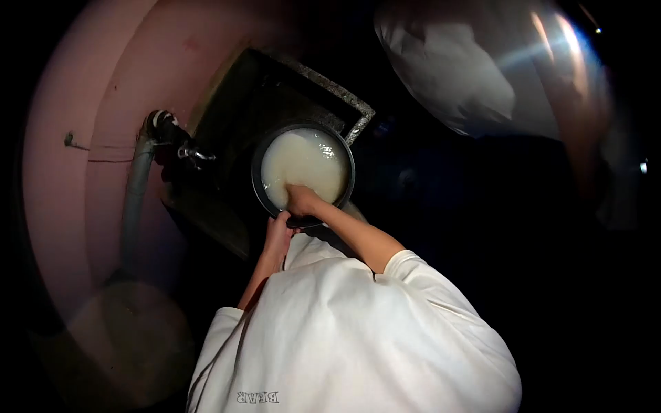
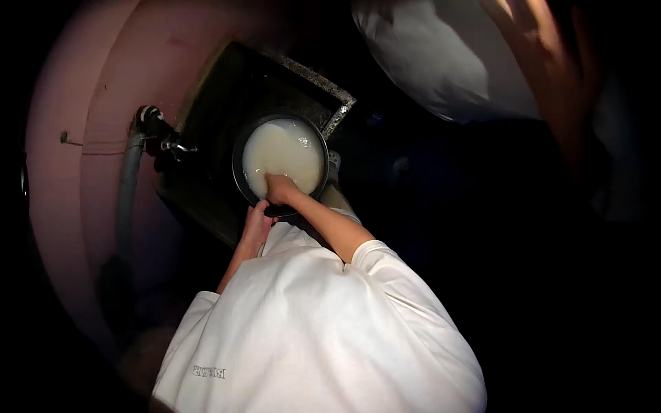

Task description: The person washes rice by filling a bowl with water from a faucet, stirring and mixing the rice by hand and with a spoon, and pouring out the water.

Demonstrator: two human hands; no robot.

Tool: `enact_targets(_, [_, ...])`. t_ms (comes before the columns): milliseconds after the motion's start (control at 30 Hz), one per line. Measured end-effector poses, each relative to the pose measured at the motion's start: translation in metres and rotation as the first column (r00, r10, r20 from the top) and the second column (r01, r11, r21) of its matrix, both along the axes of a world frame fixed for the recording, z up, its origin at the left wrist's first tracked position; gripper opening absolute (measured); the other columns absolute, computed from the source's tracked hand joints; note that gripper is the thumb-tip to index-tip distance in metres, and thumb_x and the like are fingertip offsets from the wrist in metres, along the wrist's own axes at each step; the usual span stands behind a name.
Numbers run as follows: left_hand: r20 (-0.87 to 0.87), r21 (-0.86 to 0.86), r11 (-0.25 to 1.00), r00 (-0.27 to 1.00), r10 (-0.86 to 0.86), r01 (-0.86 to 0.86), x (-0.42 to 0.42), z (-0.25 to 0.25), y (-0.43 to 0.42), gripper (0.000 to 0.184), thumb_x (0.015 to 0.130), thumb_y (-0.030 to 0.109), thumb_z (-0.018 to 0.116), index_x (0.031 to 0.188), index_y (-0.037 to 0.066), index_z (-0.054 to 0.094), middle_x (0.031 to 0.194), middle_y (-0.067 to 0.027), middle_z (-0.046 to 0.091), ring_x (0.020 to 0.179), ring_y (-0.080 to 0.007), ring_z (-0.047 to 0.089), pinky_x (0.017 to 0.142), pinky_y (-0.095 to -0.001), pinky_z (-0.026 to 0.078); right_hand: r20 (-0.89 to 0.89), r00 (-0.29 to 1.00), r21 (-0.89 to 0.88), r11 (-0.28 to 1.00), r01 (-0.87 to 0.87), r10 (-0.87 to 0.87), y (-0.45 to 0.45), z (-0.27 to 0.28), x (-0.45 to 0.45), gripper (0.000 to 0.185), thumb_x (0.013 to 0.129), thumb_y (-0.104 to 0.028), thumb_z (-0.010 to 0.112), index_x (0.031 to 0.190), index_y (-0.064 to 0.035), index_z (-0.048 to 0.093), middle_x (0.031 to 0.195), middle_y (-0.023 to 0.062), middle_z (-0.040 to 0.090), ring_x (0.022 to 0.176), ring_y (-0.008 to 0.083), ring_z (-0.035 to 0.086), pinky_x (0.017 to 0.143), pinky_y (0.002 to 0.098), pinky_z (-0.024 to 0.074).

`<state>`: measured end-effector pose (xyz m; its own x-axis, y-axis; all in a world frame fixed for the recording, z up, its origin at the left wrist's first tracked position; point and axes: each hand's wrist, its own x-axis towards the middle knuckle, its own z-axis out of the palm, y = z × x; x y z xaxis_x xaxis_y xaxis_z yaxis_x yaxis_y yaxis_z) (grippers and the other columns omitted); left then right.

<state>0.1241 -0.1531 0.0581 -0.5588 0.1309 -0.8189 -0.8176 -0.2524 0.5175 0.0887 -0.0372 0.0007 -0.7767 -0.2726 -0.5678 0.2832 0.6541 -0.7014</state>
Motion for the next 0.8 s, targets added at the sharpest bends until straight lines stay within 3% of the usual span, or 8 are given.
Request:
enact_targets(100, [-0.008, -0.004, 0.998, 0.998, -0.062, 0.062, -0.005, -0.002, -0.007, 0.011, 0.083, 0.008, 0.046, 0.084, 0.001, 0.055, 0.071, -0.0075, 0.056, 0.057, -0.0167, 0.054, 0.046, -0.0281, 0.04, 0.041, 0.942, 0.048, 0.943, 0.33, -0.332, -0.005, 0.002, -0.002, 0.033, 0.077, -0.023, 0.059, 0.101, -0.0003, 0.06, 0.098, 0.0253, 0.061, 0.093, 0.0365, 0.06, 0.08, 0.0444, 0.0477])
enact_targets(200, [-0.057, 0.024, 0.996, 0.994, -0.09, 0.091, -0.009, 0.001, -0.009, 0.013, 0.083, 0.008, 0.046, 0.079, 0.0, 0.056, 0.067, -0.0078, 0.057, 0.056, -0.017, 0.055, 0.046, -0.0287, 0.04, 0.077, 0.917, 0.259, 0.896, 0.36, -0.391, 0.018, 0.06, -0.019, 0.027, 0.083, -0.024, 0.053, 0.091, -0.0009, 0.064, 0.099, 0.0225, 0.062, 0.089, 0.0356, 0.062, 0.077, 0.0445, 0.0481])
enact_targets(267, [-0.078, 0.005, 0.991, 0.988, -0.132, 0.132, -0.014, 0.003, -0.008, 0.014, 0.083, 0.008, 0.045, 0.079, 0.0, 0.056, 0.068, -0.0078, 0.058, 0.055, -0.0171, 0.055, 0.046, -0.0282, 0.04, -0.184, 0.939, 0.396, 0.853, 0.341, -0.291, 0.026, 0.048, -0.011, 0.032, 0.085, -0.03, 0.052, 0.081, -0.0025, 0.067, 0.095, 0.0184, 0.064, 0.083, 0.0322, 0.064, 0.075, 0.0433, 0.0491])
enact_targets(433, [-0.098, 0.039, 0.988, 0.984, -0.148, 0.153, -0.014, -0.002, -0.012, 0.015, 0.083, 0.009, 0.045, 0.08, 0.0, 0.057, 0.069, -0.0083, 0.059, 0.056, -0.0172, 0.056, 0.045, -0.0275, 0.04, -0.189, 0.979, 0.697, 0.692, 0.191, -0.079, 0.019, 0.04, -0.001, 0.032, 0.082, -0.025, 0.055, 0.106, -0.0047, 0.058, 0.103, 0.0169, 0.061, 0.1, 0.0283, 0.06, 0.08, 0.041, 0.0486])
enact_targets(533, [-0.093, 0.011, 0.992, 0.988, -0.125, 0.126, -0.016, -0.001, -0.011, 0.016, 0.082, 0.009, 0.045, 0.079, 0.0, 0.058, 0.068, -0.0083, 0.059, 0.056, -0.0171, 0.057, 0.044, -0.0274, 0.04, 0.0, 0.989, 0.602, 0.789, 0.119, -0.149, 0.006, 0.05, -0.005, 0.051, 0.076, -0.03, 0.062, 0.117, -0.0034, 0.047, 0.111, 0.0206, 0.055, 0.107, 0.0316, 0.055, 0.084, 0.0414, 0.0473])
enact_targets(633, [-0.057, -0.007, 0.992, 0.99, -0.127, 0.127, -0.018, -0.007, -0.013, 0.014, 0.082, 0.01, 0.047, 0.081, 0.0, 0.057, 0.069, -0.0078, 0.058, 0.056, -0.0172, 0.056, 0.044, -0.0275, 0.04, 0.097, 0.971, 0.214, 0.958, 0.192, -0.217, 0.004, 0.042, -0.01, 0.078, 0.065, -0.037, 0.073, 0.123, 0.0036, 0.041, 0.115, 0.0292, 0.051, 0.109, 0.0411, 0.051, 0.091, 0.0429, 0.0428])
enact_targets(733, [-0.036, -0.028, 0.99, 0.99, -0.139, 0.138, -0.014, -0.012, -0.017, 0.013, 0.081, 0.01, 0.048, 0.081, 0.0, 0.056, 0.068, -0.008, 0.057, 0.054, -0.0177, 0.055, 0.044, -0.0282, 0.04, 0.023, 0.955, 0.037, 0.955, 0.294, -0.295, -0.006, 0.02, -0.01, 0.083, 0.065, -0.024, 0.073, 0.131, 0.0071, 0.033, 0.114, 0.0288, 0.054, 0.104, 0.0372, 0.055, 0.087, 0.0412, 0.0449])
enact_targets(800, [-0.047, -0.044, 0.991, 0.991, -0.128, 0.126, -0.015, -0.013, -0.015, 0.013, 0.081, 0.01, 0.048, 0.079, -0.001, 0.055, 0.067, -0.0088, 0.057, 0.052, -0.0182, 0.054, 0.042, -0.0286, 0.04, 0.156, 0.926, -0.124, 0.923, 0.364, -0.344, -0.004, 0.001, -0.01, 0.066, 0.072, -0.02, 0.059, 0.131, 0.0015, 0.038, 0.112, 0.0296, 0.055, 0.106, 0.0388, 0.055, 0.087, 0.0392, 0.045])
